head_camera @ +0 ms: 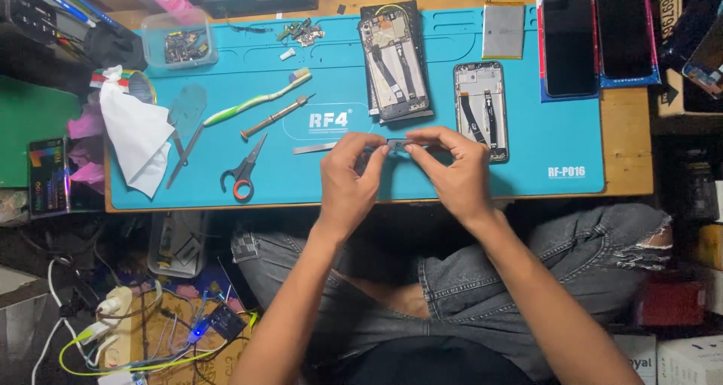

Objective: The person is preparing a new battery by cutting its packaging and then working on the internal components of a mobile phone frame.

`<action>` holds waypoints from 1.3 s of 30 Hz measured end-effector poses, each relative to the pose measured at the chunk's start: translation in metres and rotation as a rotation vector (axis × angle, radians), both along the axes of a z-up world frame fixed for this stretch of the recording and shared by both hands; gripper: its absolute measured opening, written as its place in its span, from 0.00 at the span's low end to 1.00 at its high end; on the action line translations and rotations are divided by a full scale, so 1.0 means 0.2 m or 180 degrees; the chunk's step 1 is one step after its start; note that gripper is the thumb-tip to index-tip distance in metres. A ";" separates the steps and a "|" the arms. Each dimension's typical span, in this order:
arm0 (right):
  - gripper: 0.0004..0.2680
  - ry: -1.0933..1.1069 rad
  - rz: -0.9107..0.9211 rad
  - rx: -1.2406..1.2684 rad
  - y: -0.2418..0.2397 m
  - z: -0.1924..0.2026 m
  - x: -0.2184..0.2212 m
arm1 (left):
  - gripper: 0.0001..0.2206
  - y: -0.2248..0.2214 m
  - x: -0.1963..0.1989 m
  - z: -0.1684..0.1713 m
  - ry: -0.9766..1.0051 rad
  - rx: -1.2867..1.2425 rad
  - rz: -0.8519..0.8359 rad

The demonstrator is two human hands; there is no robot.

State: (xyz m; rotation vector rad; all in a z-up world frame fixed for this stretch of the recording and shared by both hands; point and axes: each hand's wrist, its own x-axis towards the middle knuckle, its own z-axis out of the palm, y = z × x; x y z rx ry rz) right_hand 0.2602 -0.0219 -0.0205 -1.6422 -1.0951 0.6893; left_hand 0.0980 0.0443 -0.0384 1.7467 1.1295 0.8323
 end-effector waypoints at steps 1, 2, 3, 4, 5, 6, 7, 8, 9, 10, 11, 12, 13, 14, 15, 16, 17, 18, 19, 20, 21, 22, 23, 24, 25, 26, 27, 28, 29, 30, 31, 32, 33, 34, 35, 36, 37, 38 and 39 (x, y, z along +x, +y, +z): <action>0.06 -0.0003 -0.0002 -0.0007 0.00 -0.01 0.00 | 0.03 0.00 0.00 0.00 -0.0003 -0.0007 -0.0002; 0.06 -0.0017 0.0000 0.0029 0.00 -0.03 0.00 | 0.03 0.00 0.00 -0.01 -0.0024 -0.0002 -0.0018; 0.06 -0.0031 0.0002 0.0064 0.01 -0.05 0.01 | 0.03 0.00 0.01 -0.02 -0.0044 0.0003 -0.0035; 0.06 -0.0029 0.0000 0.0057 0.01 -0.04 0.00 | 0.03 0.00 0.01 -0.02 -0.0042 -0.0004 -0.0037; 0.06 0.0041 0.0001 0.0150 0.02 -0.03 0.00 | 0.03 0.01 0.01 -0.01 -0.0056 0.0010 -0.0024; 0.06 0.0110 0.0005 0.0252 0.02 -0.03 -0.01 | 0.03 0.01 0.01 -0.02 -0.0071 0.0032 -0.0008; 0.06 0.0111 0.0005 0.0255 0.02 -0.04 -0.01 | 0.03 0.00 0.01 -0.01 -0.0070 0.0035 -0.0008; 0.06 0.0087 -0.0043 0.0308 0.01 -0.04 0.00 | 0.03 0.00 0.01 0.00 -0.0109 0.0034 0.0008; 0.07 0.0063 -0.0090 0.0361 0.01 -0.04 0.00 | 0.03 -0.01 0.01 0.01 -0.0147 0.0033 0.0025; 0.07 0.0063 -0.0094 0.0365 0.01 -0.03 0.00 | 0.03 -0.01 0.01 0.03 -0.0147 0.0036 0.0021; 0.06 0.0096 -0.0095 0.0430 0.01 -0.02 0.00 | 0.03 -0.01 0.02 0.04 -0.0143 0.0120 0.0035; 0.06 0.0134 -0.0096 0.0486 0.00 -0.02 -0.01 | 0.03 -0.02 0.03 0.05 -0.0134 0.0195 0.0049; 0.06 0.0140 -0.0099 0.0481 0.00 -0.02 0.00 | 0.03 -0.02 0.03 0.04 -0.0129 0.0190 0.0046; 0.06 0.0106 -0.0104 0.0534 0.00 -0.02 0.01 | 0.03 -0.01 0.03 0.04 -0.0160 0.0239 0.0047; 0.06 0.0073 -0.0108 0.0587 0.00 -0.03 0.02 | 0.04 -0.01 0.04 0.03 -0.0191 0.0289 0.0048; 0.06 0.0072 -0.0116 0.0596 -0.01 -0.02 0.02 | 0.04 -0.01 0.04 0.03 -0.0192 0.0298 0.0039; 0.06 0.0110 -0.0106 0.0512 -0.01 -0.01 0.02 | 0.04 -0.02 0.05 0.02 -0.0184 0.0272 0.0047; 0.07 0.0146 -0.0095 0.0429 -0.01 0.00 0.03 | 0.04 -0.01 0.05 0.02 -0.0177 0.0247 0.0055; 0.07 0.0143 -0.0103 0.0438 0.00 -0.01 0.04 | 0.04 -0.01 0.06 0.02 -0.0181 0.0256 0.0047; 0.07 0.0186 -0.0097 0.0421 0.00 -0.02 0.04 | 0.04 -0.01 0.07 0.01 -0.0201 0.0222 0.0039; 0.07 0.0229 -0.0092 0.0404 -0.01 -0.03 0.04 | 0.05 -0.01 0.07 0.00 -0.0221 0.0187 0.0031; 0.07 0.0229 -0.0094 0.0412 0.00 -0.04 0.04 | 0.05 -0.01 0.07 -0.01 -0.0221 0.0195 0.0029; 0.07 0.0237 -0.0090 0.0406 0.00 -0.04 0.04 | 0.05 -0.01 0.07 -0.02 -0.0244 0.0171 0.0052; 0.07 0.0257 -0.0086 0.0385 0.00 -0.04 0.03 | 0.05 -0.01 0.06 -0.02 -0.0254 0.0131 0.0078; 0.07 0.0269 -0.0086 0.0377 -0.01 -0.04 0.02 | 0.05 -0.02 0.06 -0.02 -0.0241 0.0124 0.0078; 0.07 0.0257 -0.0071 0.0354 0.00 -0.04 0.02 | 0.05 -0.02 0.07 -0.02 -0.0255 0.0056 0.0063; 0.06 0.0246 -0.0056 0.0332 0.00 -0.04 0.03 | 0.05 -0.02 0.07 -0.02 -0.0269 -0.0012 0.0049; 0.06 0.0247 -0.0057 0.0330 0.00 -0.04 0.03 | 0.05 -0.02 0.07 -0.01 -0.0267 -0.0014 0.0048; 0.06 0.0190 -0.0067 0.0333 0.00 -0.04 0.03 | 0.05 -0.02 0.06 0.00 -0.0261 -0.0029 0.0095; 0.06 0.0132 -0.0075 0.0340 0.00 -0.05 0.04 | 0.04 -0.02 0.06 0.01 -0.0257 -0.0040 0.0145; 0.06 0.0132 -0.0073 0.0343 -0.01 -0.03 0.04 | 0.04 -0.03 0.04 0.05 -0.0257 -0.0038 0.0147; 0.06 0.0099 -0.0187 0.0472 -0.02 -0.02 0.04 | 0.04 -0.05 0.03 0.09 -0.0277 -0.0176 0.0173; 0.07 0.0066 -0.0301 0.0600 -0.04 0.00 0.04 | 0.04 -0.06 0.01 0.13 -0.0298 -0.0314 0.0198; 0.07 0.0073 -0.0306 0.0587 -0.05 -0.03 0.06 | 0.04 -0.10 0.00 0.15 -0.0290 -0.0327 0.0195; 0.05 -0.0012 -0.0412 0.0638 -0.06 -0.05 0.08 | 0.02 -0.15 -0.02 0.17 -0.0252 -0.0709 -0.0097; 0.05 -0.0106 -0.0533 0.0699 -0.07 -0.07 0.11 | 0.02 -0.19 -0.04 0.19 -0.0219 -0.1081 -0.0407; 0.05 -0.0109 -0.0553 0.0694 -0.08 -0.09 0.12 | 0.02 -0.25 -0.05 0.15 -0.0217 -0.1086 -0.0427; 0.05 -0.0062 -0.0612 0.0714 -0.09 -0.10 0.14 | 0.01 -0.31 -0.06 0.12 -0.0019 -0.1562 -0.0732; 0.05 -0.0015 -0.0671 0.0733 -0.10 -0.11 0.15 | 0.02 -0.37 -0.08 0.09 0.0182 -0.2038 -0.1037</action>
